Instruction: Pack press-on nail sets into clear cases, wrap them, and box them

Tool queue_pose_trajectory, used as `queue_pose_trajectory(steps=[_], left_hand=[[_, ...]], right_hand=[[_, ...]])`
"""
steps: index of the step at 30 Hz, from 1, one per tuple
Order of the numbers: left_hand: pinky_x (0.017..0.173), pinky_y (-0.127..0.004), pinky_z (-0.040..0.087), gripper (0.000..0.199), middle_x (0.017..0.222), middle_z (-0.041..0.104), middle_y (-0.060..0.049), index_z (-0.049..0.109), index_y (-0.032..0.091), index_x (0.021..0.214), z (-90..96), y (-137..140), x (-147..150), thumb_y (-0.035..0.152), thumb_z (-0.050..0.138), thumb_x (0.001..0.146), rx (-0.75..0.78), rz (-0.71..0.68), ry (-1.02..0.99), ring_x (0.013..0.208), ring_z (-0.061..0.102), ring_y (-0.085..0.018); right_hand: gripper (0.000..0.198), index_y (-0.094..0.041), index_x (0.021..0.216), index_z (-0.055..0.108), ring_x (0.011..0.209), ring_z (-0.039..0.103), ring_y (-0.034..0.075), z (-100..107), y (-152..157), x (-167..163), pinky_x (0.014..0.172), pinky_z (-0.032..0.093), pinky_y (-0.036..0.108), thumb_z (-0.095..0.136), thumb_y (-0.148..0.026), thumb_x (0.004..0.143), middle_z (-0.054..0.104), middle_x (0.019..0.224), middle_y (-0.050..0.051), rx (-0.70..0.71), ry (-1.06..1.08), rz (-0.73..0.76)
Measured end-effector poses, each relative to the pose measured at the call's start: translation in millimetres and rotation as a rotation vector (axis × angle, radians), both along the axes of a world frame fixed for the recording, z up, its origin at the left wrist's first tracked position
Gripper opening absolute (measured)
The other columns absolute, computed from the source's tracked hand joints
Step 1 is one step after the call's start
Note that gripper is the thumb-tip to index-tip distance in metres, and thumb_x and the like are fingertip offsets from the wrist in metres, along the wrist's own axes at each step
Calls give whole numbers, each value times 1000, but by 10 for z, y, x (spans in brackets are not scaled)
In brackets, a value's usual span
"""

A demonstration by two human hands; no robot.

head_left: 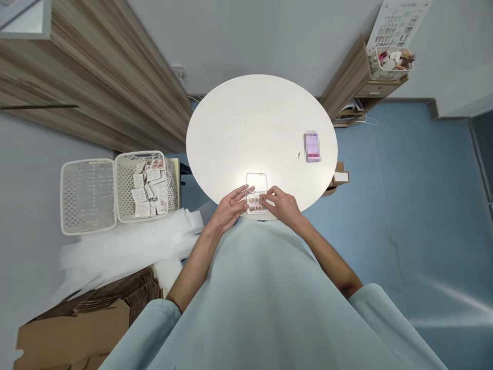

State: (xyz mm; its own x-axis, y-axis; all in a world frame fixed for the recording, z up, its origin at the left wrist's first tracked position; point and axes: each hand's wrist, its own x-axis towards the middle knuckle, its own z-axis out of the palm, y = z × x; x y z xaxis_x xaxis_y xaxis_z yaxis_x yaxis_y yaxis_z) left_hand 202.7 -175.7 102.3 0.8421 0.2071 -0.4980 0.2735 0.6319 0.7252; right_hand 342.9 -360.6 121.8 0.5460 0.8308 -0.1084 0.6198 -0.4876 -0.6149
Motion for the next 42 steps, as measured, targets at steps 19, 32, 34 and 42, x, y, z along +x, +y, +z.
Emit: queue_pose_trajectory(steps=[19, 32, 34, 42], left_hand=[[111, -43, 57, 71, 162, 53, -15, 68, 24, 141, -18, -48, -225, 17, 89, 73, -93, 15, 13, 142, 58, -34], [110, -40, 56, 42, 134, 75, -15, 75, 16, 128, -32, 50, -152, 23, 82, 87, -156, 190, 38, 125, 70, -27], [108, -39, 57, 38, 131, 76, -15, 76, 15, 125, -46, 57, -123, 30, 81, 90, -168, 206, 30, 124, 71, -28], [113, -46, 53, 46, 135, 74, -15, 75, 17, 125, -35, 84, -92, 34, 87, 84, -93, 186, 42, 130, 67, -31]], right_hand=[[60, -18, 82, 76, 55, 40, 9, -223, 366, 284, 51, 34, 28, 74, -78, 81, 67, 84, 4, 284, 783, -480], [40, -27, 109, 85, 75, 55, 15, 248, 203, 116, 69, 47, 30, 76, -62, 90, 69, 95, 4, 369, 598, -248], [40, -28, 110, 85, 74, 53, 14, 226, 156, 53, 67, 46, 29, 79, -61, 88, 67, 94, 4, 343, 621, -198], [36, -29, 108, 84, 69, 50, 13, 107, 67, -115, 66, 45, 30, 80, -57, 87, 66, 96, 3, 238, 627, -178]])
